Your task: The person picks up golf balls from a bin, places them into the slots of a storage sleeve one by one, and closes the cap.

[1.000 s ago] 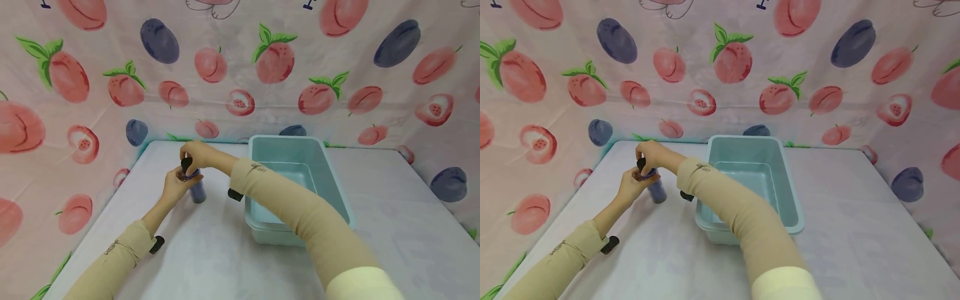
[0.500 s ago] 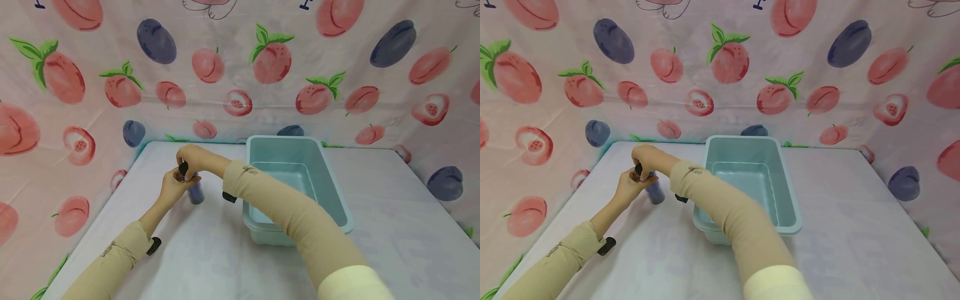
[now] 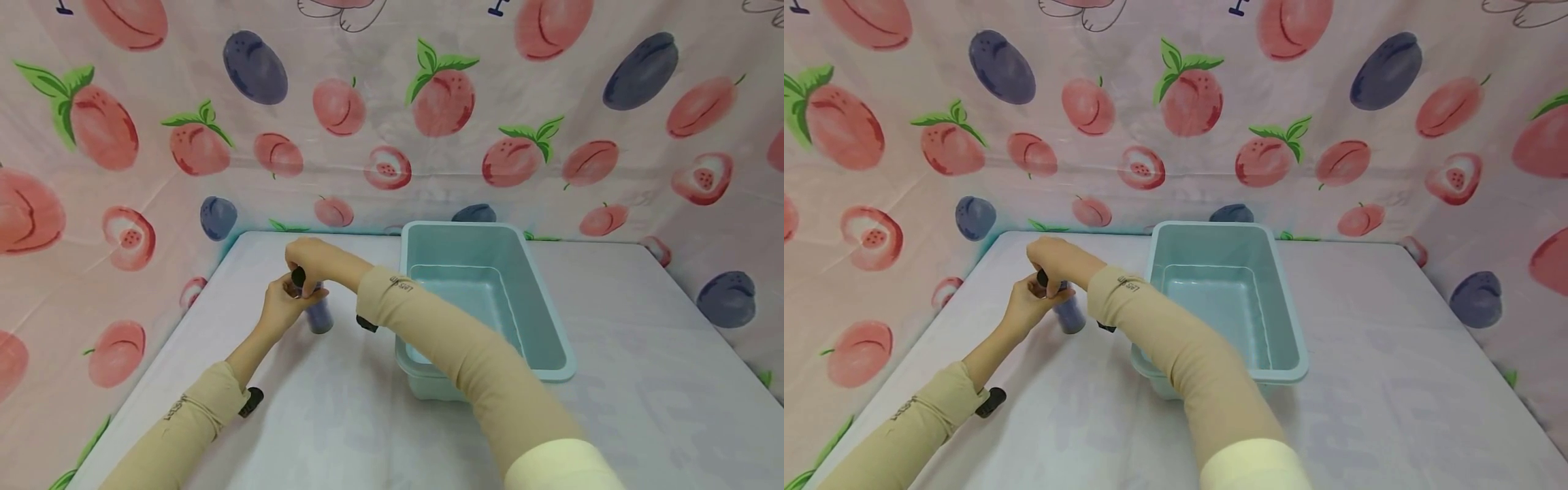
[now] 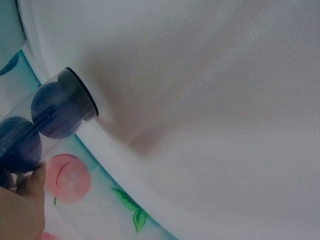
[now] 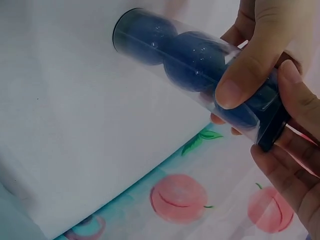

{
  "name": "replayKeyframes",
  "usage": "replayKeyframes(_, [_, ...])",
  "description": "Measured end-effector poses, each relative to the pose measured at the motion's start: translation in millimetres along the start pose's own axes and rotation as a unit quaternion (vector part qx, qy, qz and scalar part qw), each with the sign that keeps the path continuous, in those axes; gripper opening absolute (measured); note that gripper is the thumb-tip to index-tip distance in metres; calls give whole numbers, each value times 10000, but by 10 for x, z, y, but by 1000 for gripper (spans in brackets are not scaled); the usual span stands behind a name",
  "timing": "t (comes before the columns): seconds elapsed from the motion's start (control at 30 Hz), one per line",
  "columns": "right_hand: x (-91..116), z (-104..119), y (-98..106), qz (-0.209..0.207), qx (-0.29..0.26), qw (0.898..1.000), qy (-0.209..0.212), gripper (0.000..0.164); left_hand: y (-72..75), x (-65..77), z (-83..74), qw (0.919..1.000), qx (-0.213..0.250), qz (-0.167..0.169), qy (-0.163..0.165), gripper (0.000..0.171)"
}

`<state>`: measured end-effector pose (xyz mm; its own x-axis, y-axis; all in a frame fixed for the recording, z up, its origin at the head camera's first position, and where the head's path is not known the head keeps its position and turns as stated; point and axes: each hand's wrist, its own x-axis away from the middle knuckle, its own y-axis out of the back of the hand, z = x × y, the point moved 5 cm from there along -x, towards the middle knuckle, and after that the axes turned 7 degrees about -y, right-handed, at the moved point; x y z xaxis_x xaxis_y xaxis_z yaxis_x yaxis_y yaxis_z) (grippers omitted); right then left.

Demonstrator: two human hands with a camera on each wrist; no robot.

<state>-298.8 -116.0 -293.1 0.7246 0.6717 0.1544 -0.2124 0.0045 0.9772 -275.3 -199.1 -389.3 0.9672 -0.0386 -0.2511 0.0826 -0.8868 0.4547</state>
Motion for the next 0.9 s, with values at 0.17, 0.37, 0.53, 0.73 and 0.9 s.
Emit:
replayKeyframes(0.17, [8,13,-18,55,56,10000,34,40,5,19,8,9999,45,19,101,41])
replayKeyframes(0.37, [41,15,-21,279,320,9990,108,49,10,0,-16,10000,73,-1,-32,41])
replayKeyframes(0.53, [110,-85,27,686,211,9974,2,68,29,15,-58,9987,263,413,-170,63])
replayKeyframes(0.73, [224,-252,149,836,394,9957,-63,53,160,119,-136,9976,413,315,-452,77])
replayKeyframes(0.9, [290,-272,123,1075,643,9915,358,39,284,264,-339,9770,-899,-289,-1914,42])
